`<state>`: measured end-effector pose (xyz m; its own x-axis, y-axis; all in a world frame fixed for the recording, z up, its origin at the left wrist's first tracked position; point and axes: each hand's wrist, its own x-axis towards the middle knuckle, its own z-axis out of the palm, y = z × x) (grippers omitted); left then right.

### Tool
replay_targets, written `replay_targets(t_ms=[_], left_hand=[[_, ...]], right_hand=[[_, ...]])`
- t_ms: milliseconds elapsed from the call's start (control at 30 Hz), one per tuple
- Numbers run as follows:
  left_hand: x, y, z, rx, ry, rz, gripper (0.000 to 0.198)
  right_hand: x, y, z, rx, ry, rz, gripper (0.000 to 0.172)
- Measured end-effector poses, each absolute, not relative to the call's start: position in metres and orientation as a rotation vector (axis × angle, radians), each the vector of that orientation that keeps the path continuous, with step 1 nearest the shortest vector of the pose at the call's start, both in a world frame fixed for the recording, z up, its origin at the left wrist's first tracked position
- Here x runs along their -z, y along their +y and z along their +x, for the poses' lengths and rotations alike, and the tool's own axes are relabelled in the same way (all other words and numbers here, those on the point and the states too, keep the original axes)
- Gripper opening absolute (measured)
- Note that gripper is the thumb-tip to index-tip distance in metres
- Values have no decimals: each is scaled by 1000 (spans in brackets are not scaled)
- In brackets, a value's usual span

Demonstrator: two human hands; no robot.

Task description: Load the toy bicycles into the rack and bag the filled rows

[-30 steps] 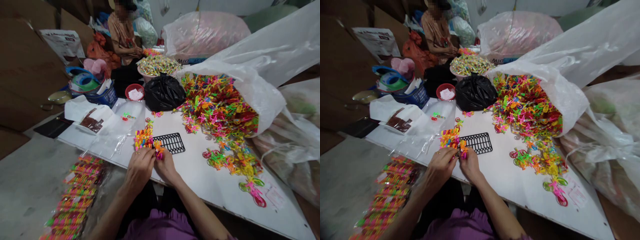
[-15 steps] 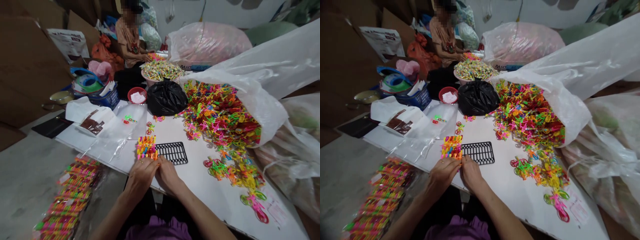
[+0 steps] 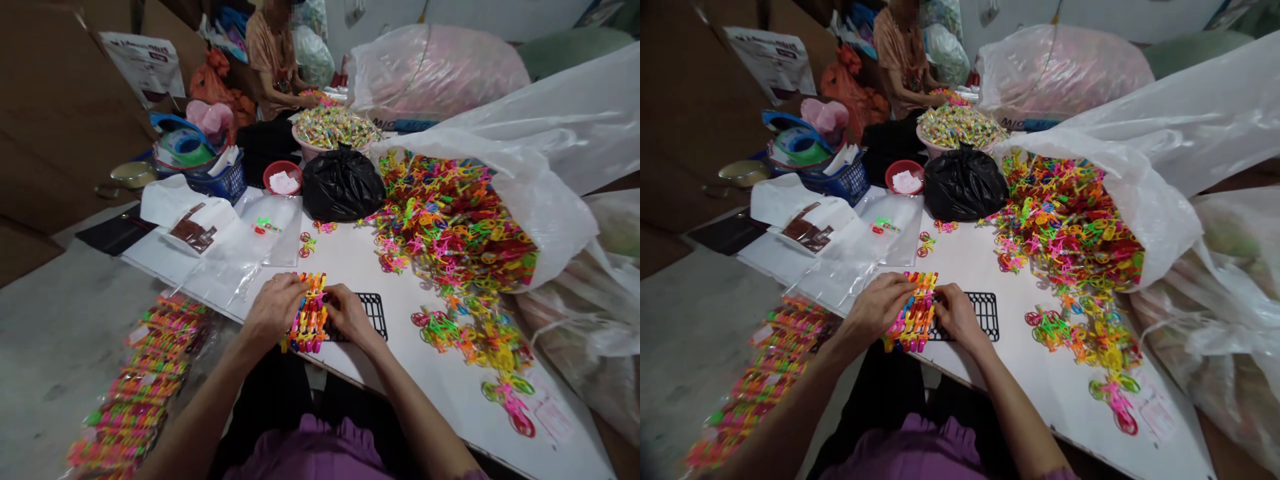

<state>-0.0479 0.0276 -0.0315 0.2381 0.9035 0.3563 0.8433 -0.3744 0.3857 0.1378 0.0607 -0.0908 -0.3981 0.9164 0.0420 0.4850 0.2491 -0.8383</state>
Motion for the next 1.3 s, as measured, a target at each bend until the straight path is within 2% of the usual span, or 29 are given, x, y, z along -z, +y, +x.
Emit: replay_targets(t_ms=[133, 400, 667, 800, 967, 1167, 1233, 1300], left_hand=[[49, 24, -48, -970, 1667, 2319, 21], [47, 17, -47, -944, 1651, 2317, 22], [40, 17, -57, -1085, 1666, 2343, 21], [30, 16, -78, -936, 1791, 2209, 27], [30, 25, -81, -671, 1635, 2216, 26], [49, 28, -80, -724, 1570, 2247, 24], [57, 30, -83, -781, 1562, 2279, 24], [63, 34, -83, -818, 1552, 2316, 26]], right_hand=[[98, 67, 121, -1031, -2094, -1138, 10], [106, 62, 122, -946, -2147, -1128, 12], [107, 61, 121, -969, -2074, -1114, 12], [110, 62, 121, -977, -2044, -1127, 10], [112, 62, 118, -996, -2026, -1146, 9], [98, 62, 129, -989, -2103, -1133, 12], [88, 82, 145, -903, -2216, -1153, 17], [73, 115, 166, -671, -2309, -1310, 22]])
